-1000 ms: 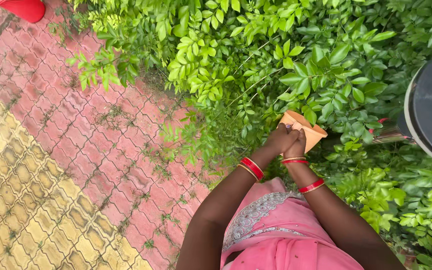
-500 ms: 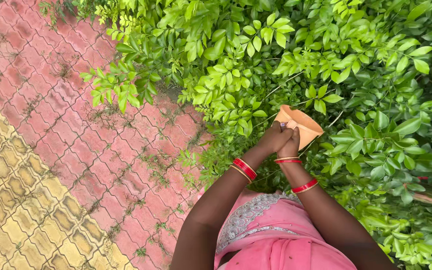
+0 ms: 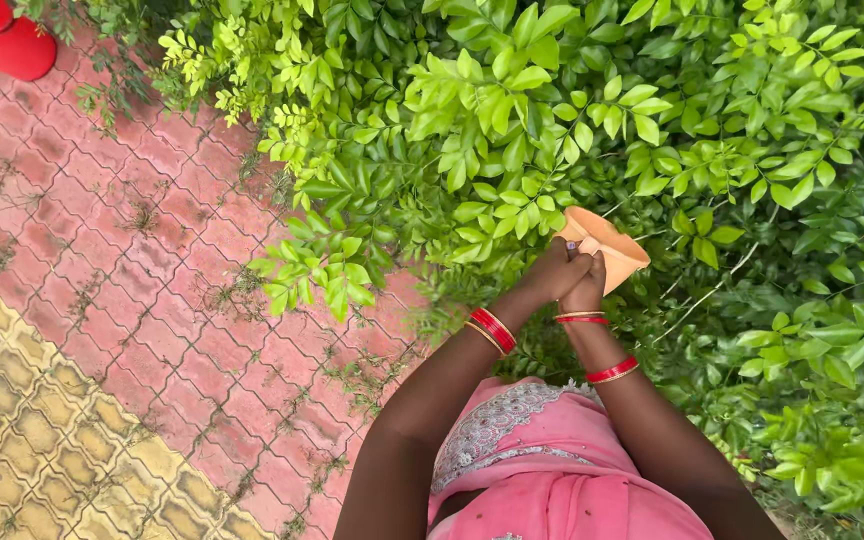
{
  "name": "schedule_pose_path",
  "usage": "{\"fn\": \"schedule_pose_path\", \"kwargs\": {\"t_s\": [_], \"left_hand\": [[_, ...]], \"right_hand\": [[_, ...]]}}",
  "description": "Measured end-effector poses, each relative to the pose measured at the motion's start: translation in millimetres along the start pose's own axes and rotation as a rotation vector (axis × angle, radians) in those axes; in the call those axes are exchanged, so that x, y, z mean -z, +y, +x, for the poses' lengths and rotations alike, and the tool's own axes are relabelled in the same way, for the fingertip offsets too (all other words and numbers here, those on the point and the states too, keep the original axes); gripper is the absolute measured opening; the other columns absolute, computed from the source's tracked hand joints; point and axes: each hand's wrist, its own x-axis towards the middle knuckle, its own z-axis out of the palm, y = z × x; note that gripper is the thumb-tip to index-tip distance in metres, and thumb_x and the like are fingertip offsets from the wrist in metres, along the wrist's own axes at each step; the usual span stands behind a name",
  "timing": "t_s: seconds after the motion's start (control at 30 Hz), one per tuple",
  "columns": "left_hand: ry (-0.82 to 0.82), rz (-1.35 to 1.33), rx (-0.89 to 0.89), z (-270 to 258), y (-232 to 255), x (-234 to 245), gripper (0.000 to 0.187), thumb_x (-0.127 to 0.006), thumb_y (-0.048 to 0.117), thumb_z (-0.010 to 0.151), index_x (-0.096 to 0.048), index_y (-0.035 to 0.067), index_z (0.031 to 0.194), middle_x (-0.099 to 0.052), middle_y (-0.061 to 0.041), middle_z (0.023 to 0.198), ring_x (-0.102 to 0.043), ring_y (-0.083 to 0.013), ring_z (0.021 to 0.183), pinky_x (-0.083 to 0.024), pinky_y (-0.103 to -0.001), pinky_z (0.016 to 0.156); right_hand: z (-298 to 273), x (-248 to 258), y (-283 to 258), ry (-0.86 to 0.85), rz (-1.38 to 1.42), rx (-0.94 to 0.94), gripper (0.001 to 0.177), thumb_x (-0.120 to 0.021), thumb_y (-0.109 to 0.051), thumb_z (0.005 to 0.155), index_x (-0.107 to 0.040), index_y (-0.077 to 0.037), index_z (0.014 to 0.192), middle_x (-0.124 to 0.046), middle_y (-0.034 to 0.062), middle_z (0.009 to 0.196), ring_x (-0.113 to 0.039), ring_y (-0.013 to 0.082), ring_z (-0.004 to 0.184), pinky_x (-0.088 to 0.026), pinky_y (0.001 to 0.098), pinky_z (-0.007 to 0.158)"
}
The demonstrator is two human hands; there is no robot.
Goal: The person picks small leaves from a hedge by hand and places them into a small plastic container, eventually placing the container into a larger bucket.
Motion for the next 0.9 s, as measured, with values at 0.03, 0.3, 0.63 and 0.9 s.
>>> {"fn": "schedule_pose_path", "kwargs": {"t_s": [0.03,0.3,0.63,0.9], "left_hand": [[-0.034,0.002,-0.005,-0.5,-1.0,11.8,0.086,-0.058,0.047,0.086,-0.037,-0.020,0.135,-0.067,-0.034,0.121,-0.069,-0.0429,0.114,-0.053,-0.043,0.099],[-0.093,0.061,0.051,-6.9,-10.2,77.5,0.088,-0.057,0.052,0.084,-0.038,-0.014,0.139,-0.063,-0.033,0.125,-0.066,-0.0429,0.116,-0.051,-0.045,0.098],[-0.102,0.113,0.046,28.4,-8.5,146.9,0.092,-0.054,0.052,0.085,-0.034,-0.018,0.141,-0.063,-0.034,0.126,-0.066,-0.0428,0.118,-0.051,-0.046,0.099],[-0.021,0.187,-0.102,82.0,-21.2,251.2,0.070,-0.054,0.047,0.090,-0.061,-0.004,0.137,-0.061,-0.034,0.135,-0.060,-0.0450,0.124,-0.046,-0.046,0.105]], "right_hand": [[3.9,-9.6,9.2,0.003,0.009,0.014,0.033,-0.043,-0.029,0.100,-0.063,-0.005,0.113,-0.068,0.0075,0.095,-0.068,0.0191,0.086,-0.060,0.0348,0.082],[-16.0,-71.3,56.7,0.062,-0.346,0.156,0.019,-0.048,-0.015,0.110,-0.057,-0.008,0.125,-0.066,0.0057,0.110,-0.067,0.0171,0.101,-0.057,0.0343,0.094],[39.7,-82.3,106.1,0.023,-0.177,0.085,0.030,-0.040,-0.027,0.110,-0.060,-0.006,0.115,-0.069,0.0074,0.104,-0.068,0.0206,0.097,-0.057,0.0370,0.092],[117.9,-154.1,186.1,-0.035,-0.371,0.136,0.031,-0.045,-0.017,0.103,-0.059,-0.008,0.129,-0.068,0.0039,0.122,-0.067,0.0188,0.109,-0.056,0.0365,0.098]]}}
